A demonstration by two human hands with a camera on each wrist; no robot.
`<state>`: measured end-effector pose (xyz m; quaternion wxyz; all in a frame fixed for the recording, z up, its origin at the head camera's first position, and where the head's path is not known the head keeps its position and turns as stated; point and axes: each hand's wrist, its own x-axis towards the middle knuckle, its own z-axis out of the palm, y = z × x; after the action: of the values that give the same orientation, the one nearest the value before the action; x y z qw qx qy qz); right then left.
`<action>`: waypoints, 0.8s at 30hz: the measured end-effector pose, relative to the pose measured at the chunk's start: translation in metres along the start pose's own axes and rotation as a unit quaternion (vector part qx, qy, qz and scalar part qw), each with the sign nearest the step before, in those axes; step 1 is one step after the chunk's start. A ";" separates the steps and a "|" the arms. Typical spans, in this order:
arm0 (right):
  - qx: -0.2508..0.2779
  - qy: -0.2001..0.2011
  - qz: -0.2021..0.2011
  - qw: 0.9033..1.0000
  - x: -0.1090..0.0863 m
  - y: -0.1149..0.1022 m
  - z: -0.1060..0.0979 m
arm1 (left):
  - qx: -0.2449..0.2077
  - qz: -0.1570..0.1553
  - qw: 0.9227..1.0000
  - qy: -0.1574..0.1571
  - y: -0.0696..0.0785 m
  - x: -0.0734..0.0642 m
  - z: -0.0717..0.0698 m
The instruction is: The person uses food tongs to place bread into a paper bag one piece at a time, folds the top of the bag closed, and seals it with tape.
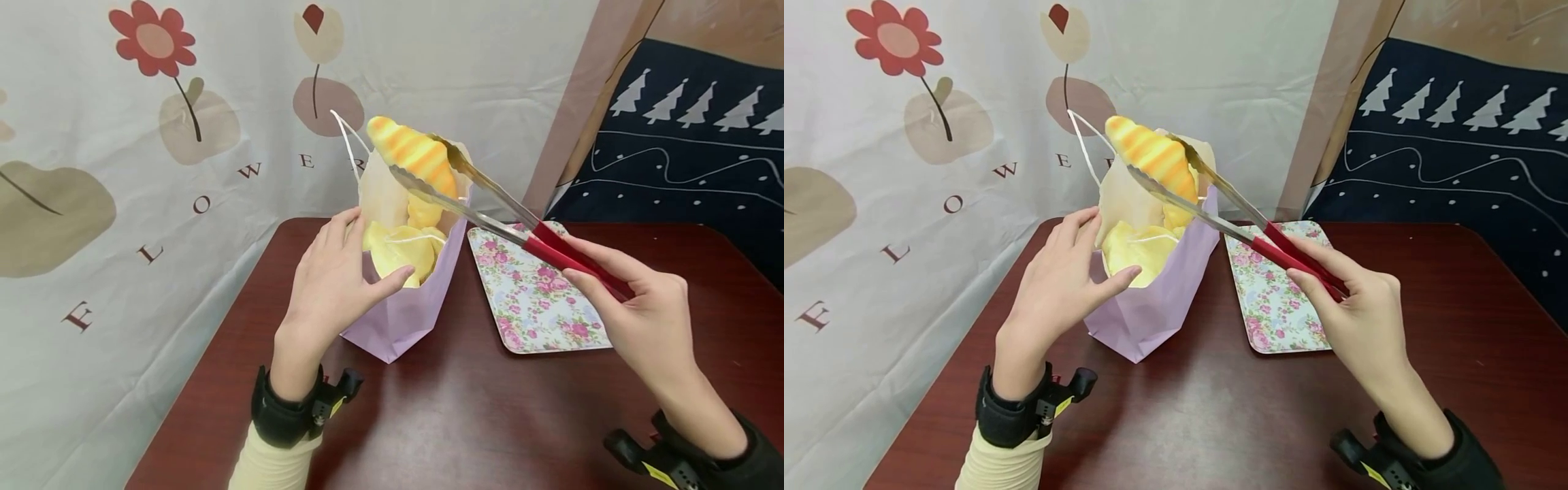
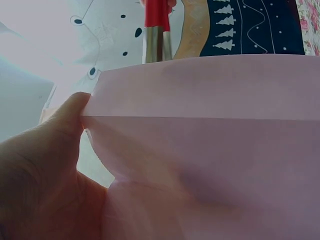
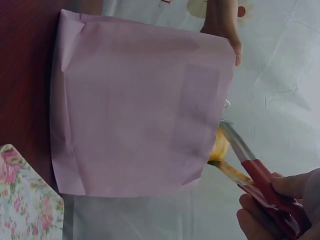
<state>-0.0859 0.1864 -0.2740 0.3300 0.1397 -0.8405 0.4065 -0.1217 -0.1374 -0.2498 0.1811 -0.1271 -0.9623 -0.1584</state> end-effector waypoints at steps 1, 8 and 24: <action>-0.005 -0.001 0.003 1.000 -0.001 0.000 -0.002 | 0.001 0.000 1.000 -0.001 0.000 0.000 0.000; -0.020 -0.017 0.008 1.000 -0.004 0.000 -0.009 | 0.003 -0.004 1.000 -0.008 0.001 0.000 -0.001; -0.018 0.045 0.085 0.995 -0.009 0.008 -0.018 | 0.006 -0.003 1.000 -0.012 -0.001 0.001 0.001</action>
<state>-0.0753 0.2052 -0.2771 0.3346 0.0431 -0.8408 0.4234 -0.1230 -0.1379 -0.2502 0.1695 -0.1253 -0.9658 -0.1511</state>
